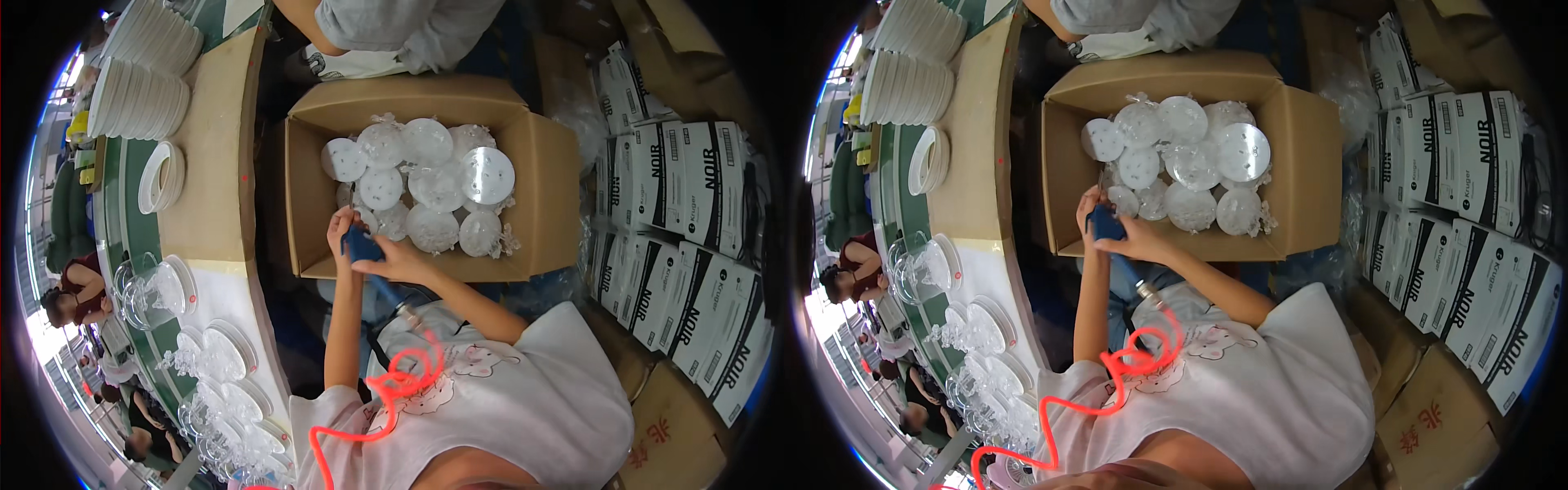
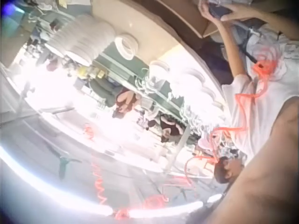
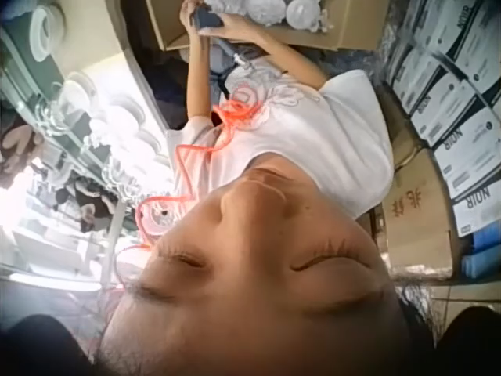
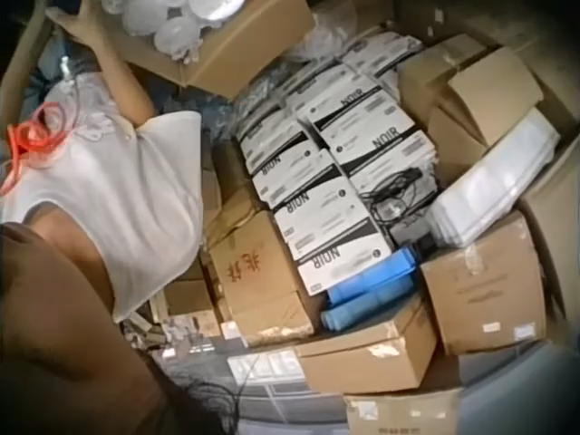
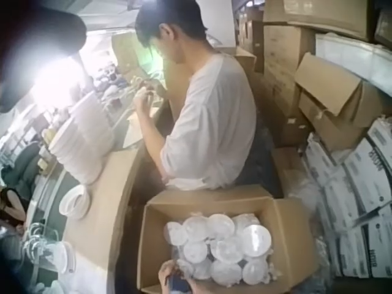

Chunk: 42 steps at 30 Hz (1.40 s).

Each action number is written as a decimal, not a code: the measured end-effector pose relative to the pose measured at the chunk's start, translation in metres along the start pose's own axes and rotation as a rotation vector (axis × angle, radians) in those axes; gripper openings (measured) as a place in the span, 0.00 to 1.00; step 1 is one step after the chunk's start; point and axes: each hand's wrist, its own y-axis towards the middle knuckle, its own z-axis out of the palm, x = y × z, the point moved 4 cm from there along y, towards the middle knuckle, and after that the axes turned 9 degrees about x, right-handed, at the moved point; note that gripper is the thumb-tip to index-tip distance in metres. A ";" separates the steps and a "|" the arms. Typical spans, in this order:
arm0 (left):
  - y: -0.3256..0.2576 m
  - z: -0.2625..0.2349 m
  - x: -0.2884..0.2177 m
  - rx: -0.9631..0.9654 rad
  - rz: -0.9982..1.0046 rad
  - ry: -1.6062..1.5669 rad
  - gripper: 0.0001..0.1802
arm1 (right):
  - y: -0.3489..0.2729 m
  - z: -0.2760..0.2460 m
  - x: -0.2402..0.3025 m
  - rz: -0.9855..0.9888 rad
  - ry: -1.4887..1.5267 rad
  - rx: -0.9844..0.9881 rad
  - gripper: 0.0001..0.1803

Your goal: The recorder assembles decorative light fixtures by applying glue and attaching glass components to a circular base.

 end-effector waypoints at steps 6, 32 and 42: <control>0.015 0.056 0.019 0.059 0.242 0.236 0.15 | -0.026 -0.037 -0.034 0.147 -0.336 -0.185 0.29; 0.112 -0.061 0.086 -0.073 -0.028 -0.438 0.25 | -0.054 -0.049 -0.008 0.215 -0.314 -0.250 0.14; 0.094 -0.087 0.091 -0.021 0.021 -0.538 0.29 | -0.046 -0.053 -0.008 0.222 -0.452 -0.069 0.14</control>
